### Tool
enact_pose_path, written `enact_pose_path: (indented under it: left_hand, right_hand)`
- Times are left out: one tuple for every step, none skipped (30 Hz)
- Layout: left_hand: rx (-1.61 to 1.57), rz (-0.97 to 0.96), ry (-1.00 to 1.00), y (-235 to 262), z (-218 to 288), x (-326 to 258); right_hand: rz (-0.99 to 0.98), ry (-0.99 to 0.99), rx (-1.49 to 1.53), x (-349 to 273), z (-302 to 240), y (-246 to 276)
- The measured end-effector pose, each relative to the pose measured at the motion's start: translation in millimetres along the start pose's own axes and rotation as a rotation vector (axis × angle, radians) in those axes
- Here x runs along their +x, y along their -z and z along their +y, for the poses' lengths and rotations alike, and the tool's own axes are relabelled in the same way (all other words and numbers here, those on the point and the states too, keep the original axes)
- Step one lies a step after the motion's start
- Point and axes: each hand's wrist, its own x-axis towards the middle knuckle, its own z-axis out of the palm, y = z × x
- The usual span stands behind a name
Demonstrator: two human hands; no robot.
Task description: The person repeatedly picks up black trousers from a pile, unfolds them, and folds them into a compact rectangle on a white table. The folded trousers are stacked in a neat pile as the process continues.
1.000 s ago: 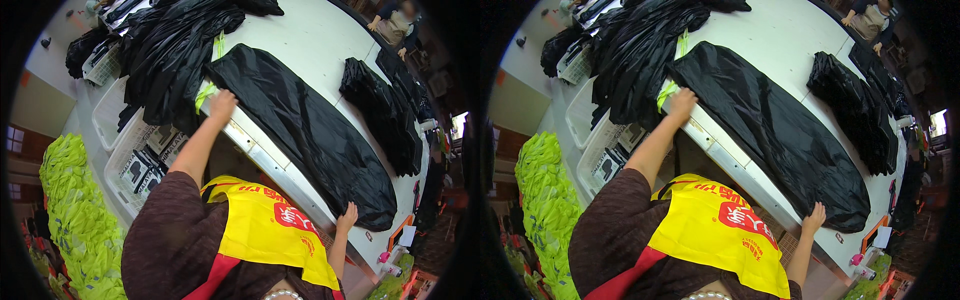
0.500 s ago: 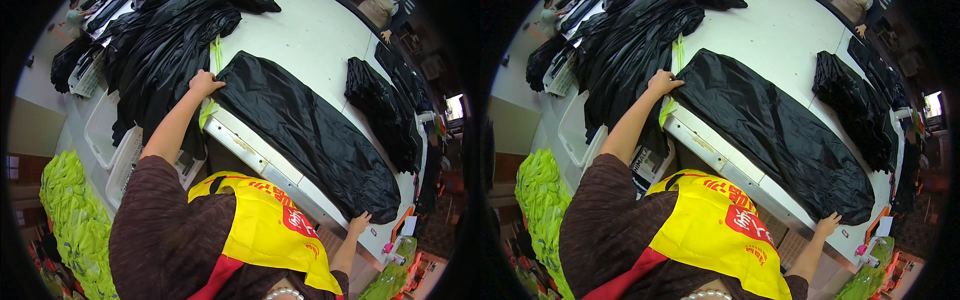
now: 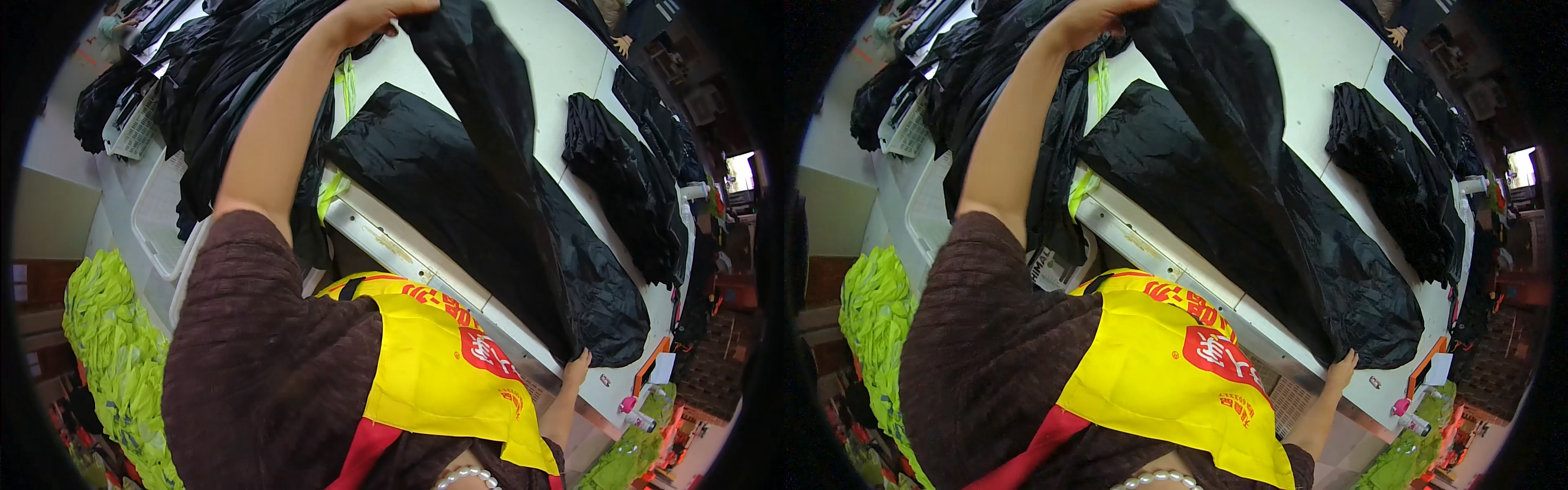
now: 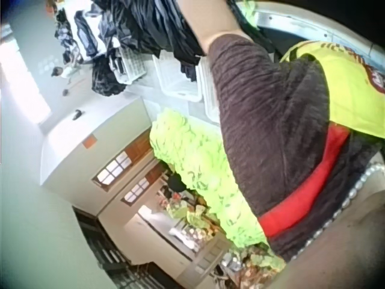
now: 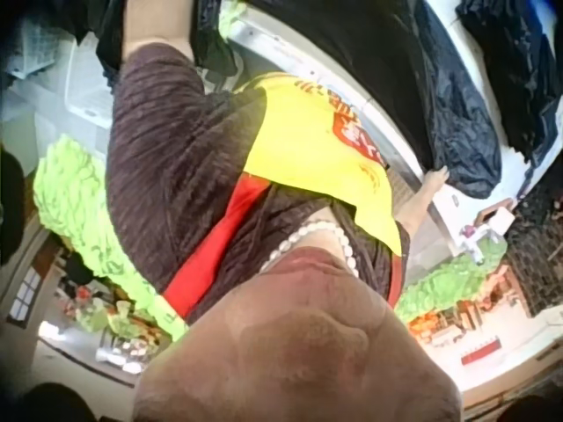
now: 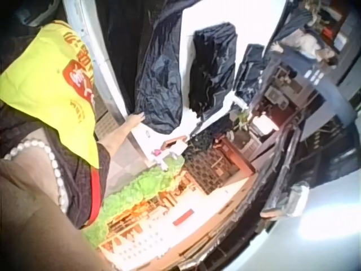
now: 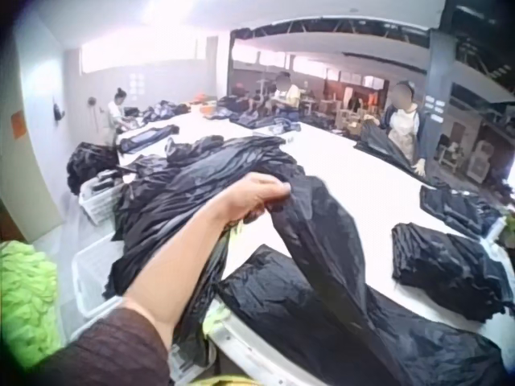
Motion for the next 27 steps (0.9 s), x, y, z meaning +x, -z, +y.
enact_pose_path:
  left_hand:
    - [0.397, -0.225, 0.209, 4, -3, 7]
    - [1.192, -0.708, 0.118, 7, -56, 28]
    - [0.965, -0.599, 0.229, 2, -48, 24]
    - [0.734, -0.492, 0.334, -2, -39, 17]
    - [0.57, -0.413, 0.265, 0, -26, 25]
    - [0.468, -0.321, 0.271, -1, 11, 26]
    - [0.451, -0.251, 0.282, 0, 10, 32]
    - [0.425, -0.184, 0.288, 2, 2, 46]
    - [0.563, -0.424, 0.379, 13, -4, 66]
    - [0.733, -0.353, 0.343, 3, -16, 68]
    - [0.75, -0.408, 0.197, -7, -3, 84]
    - [0.766, -0.46, 0.051, -16, 16, 101]
    - [-0.129, -0.249, 0.466, -26, 27, 120]
    - [0.124, -0.302, 0.491, -26, 26, 119]
    - [0.379, -0.352, 0.509, -25, 22, 115]
    - [0.635, -0.397, 0.522, -27, 19, 111]
    - [0.358, -0.242, 0.541, -33, 16, 105]
    - [0.063, -0.198, 0.597, -32, 16, 108]
    - [-0.083, -0.1, 0.529, -30, 15, 108]
    - [-0.228, -0.003, 0.459, -27, 12, 103]
    - [-0.219, -0.035, 0.378, -25, 14, 82]
    - [-0.141, -0.106, 0.172, -13, -18, 70]
    - [-0.112, 0.074, 0.176, -40, 5, 29]
    - [-0.036, 0.088, 0.204, -30, -2, 4]
    - [-0.132, 0.038, 0.263, -19, -19, -14]
    - [-0.191, 0.132, 0.351, -18, -25, -40]
    - [-0.158, 0.124, 0.447, -7, -35, -62]
  right_hand:
    - [-0.014, 0.014, -0.004, 1, -3, 0]
    - [-0.028, 0.028, -0.008, 2, -5, -1]
    - [-0.038, 0.014, -0.013, -3, -2, -1]
    - [-0.048, 0.0, -0.017, -3, 0, -1]
    - [-0.033, -0.007, -0.007, -3, 0, -2]
    - [-0.032, -0.012, -0.005, -6, 6, -3]
    - [-0.025, 0.007, 0.021, -2, 7, -8]
    - [-0.011, 0.017, 0.041, 2, 11, -13]
    - [0.002, 0.027, 0.061, 4, 17, -17]
    - [-0.023, 0.049, 0.049, 7, 19, -21]
    - [-0.033, 0.049, 0.036, 4, 16, -20]
    - [-0.044, 0.05, 0.023, 3, 15, -19]
    - [-0.028, 0.06, 0.063, 5, 21, -16]
    - [-0.015, 0.087, 0.079, 9, 23, -17]
    - [0.0, 0.115, 0.095, 13, 23, -21]
    - [0.015, 0.144, 0.11, 17, 25, -23]
    - [-0.04, 0.104, 0.079, 9, 30, -26]
    - [-0.096, 0.03, 0.073, -2, 22, -19]
    - [-0.066, 0.055, 0.101, 6, 23, -23]
    - [-0.037, 0.08, 0.13, 14, 23, -28]
    - [-0.023, 0.07, 0.166, 14, 21, -28]
    - [-0.017, 0.085, 0.153, 13, 24, -26]
    - [-0.014, 0.073, 0.134, 5, 30, -23]
    - [-0.011, 0.094, 0.126, 5, 28, -23]
    - [-0.004, 0.09, 0.131, 1, 34, -24]
    - [-0.018, 0.082, 0.142, 0, 34, -25]
    - [-0.031, 0.074, 0.152, 0, 34, -25]
